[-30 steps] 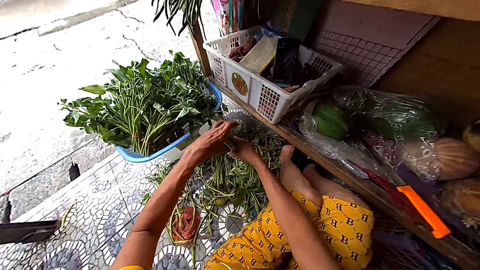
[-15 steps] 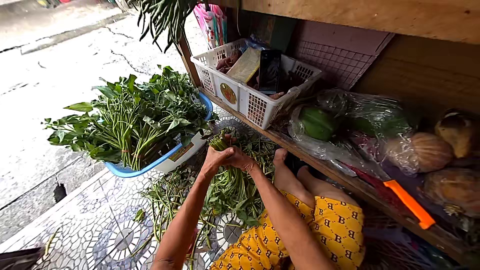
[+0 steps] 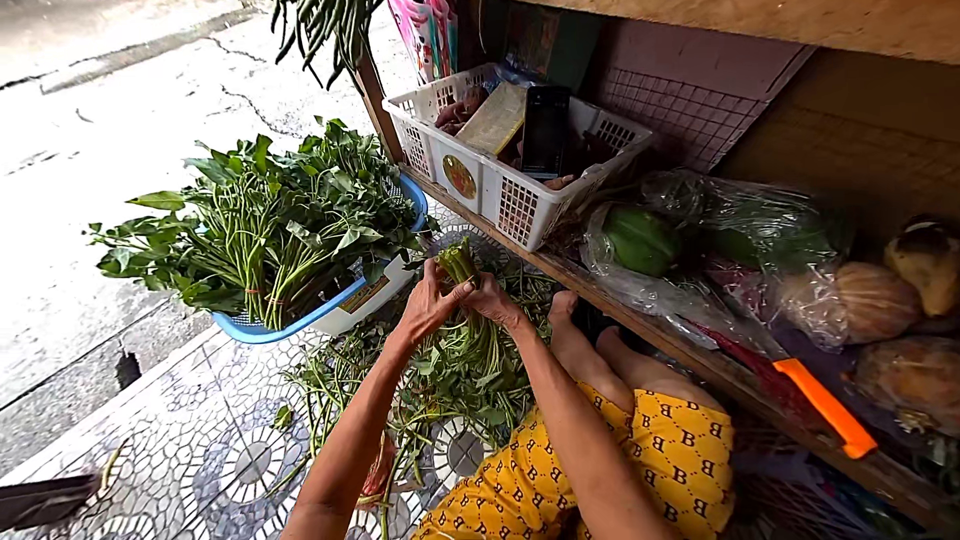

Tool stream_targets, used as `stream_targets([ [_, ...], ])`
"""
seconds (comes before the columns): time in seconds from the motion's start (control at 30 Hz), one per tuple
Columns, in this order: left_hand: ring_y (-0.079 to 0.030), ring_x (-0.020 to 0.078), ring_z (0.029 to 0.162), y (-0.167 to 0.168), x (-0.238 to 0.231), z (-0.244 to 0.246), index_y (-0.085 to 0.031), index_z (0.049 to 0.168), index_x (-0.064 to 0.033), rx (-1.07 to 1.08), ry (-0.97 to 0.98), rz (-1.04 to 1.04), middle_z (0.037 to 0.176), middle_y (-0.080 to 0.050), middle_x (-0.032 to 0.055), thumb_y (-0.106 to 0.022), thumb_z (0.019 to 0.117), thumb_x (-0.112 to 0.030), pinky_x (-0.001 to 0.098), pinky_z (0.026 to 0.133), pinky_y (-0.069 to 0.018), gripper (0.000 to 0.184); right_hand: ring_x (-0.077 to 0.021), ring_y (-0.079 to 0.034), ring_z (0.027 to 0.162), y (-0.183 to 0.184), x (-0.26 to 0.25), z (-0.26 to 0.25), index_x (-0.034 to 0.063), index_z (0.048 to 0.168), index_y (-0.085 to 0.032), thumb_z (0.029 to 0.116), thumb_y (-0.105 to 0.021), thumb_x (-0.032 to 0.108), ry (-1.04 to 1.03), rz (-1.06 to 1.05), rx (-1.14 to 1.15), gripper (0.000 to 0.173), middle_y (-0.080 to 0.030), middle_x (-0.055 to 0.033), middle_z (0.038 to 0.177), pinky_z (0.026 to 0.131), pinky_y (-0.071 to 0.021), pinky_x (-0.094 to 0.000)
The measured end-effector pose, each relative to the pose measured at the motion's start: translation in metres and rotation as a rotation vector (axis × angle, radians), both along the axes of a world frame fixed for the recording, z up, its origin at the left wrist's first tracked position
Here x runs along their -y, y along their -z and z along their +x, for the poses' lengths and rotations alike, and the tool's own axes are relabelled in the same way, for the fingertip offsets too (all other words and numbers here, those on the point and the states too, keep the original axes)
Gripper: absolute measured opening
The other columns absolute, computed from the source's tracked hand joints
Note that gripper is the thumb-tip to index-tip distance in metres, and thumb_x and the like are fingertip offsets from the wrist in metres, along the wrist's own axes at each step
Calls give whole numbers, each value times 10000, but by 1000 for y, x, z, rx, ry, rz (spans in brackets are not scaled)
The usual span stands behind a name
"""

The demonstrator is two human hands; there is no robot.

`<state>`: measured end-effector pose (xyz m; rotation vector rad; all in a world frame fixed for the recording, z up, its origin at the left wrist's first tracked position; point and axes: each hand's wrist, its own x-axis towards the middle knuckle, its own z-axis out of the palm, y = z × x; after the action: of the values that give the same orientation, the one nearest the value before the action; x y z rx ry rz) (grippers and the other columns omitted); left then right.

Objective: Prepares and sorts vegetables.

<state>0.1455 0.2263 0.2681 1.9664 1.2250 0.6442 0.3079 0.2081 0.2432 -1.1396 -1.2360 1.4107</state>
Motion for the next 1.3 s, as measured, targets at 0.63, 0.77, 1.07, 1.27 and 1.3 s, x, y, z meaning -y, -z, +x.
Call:
stream_targets([
  [0.63,-725,65,910,33,19,-41,-505,1281,-7,1837,-429,-622,1094,-727,55,-249,1080,-28,165,766,-581,326,-86,-575,526,8,-4,-22,-32,1054,-573,880,-637,-45,126,-7,-210,185,-575,-17,643,567,-545,-232],
  [0.77,-732,249,1086,30,1,-18,-425,1357,10,1416,-235,-449,1192,-722,161,-510,1077,-250,365,974,-587,392,-74,-572,559,9,-3,-19,-36,1118,-582,871,-669,-7,111,44,-75,263,-596,-32,723,579,-531,-225],
  [1.07,-637,208,1136,-21,-51,-34,-359,1500,-87,242,139,-221,1341,-597,106,-839,701,-532,409,920,-557,1033,-383,-657,1124,6,-5,-25,12,1419,-535,908,-697,166,-132,83,656,558,-677,-257,1178,1001,-492,-556],
  [1.27,-646,259,1118,-47,-18,-15,-571,1392,-1,-184,432,98,1196,-693,136,-742,851,-499,523,996,-498,755,-416,-620,1221,25,3,-53,-36,1357,-583,980,-605,218,-220,216,891,455,-660,-273,1263,1038,-451,-578],
  [1.3,-657,238,1110,-45,-5,-17,-608,1352,13,-145,479,128,1166,-709,132,-660,918,-514,501,1016,-494,684,-430,-613,1229,31,1,-50,-56,1353,-587,989,-607,209,-164,214,832,450,-653,-290,1268,1052,-448,-578],
])
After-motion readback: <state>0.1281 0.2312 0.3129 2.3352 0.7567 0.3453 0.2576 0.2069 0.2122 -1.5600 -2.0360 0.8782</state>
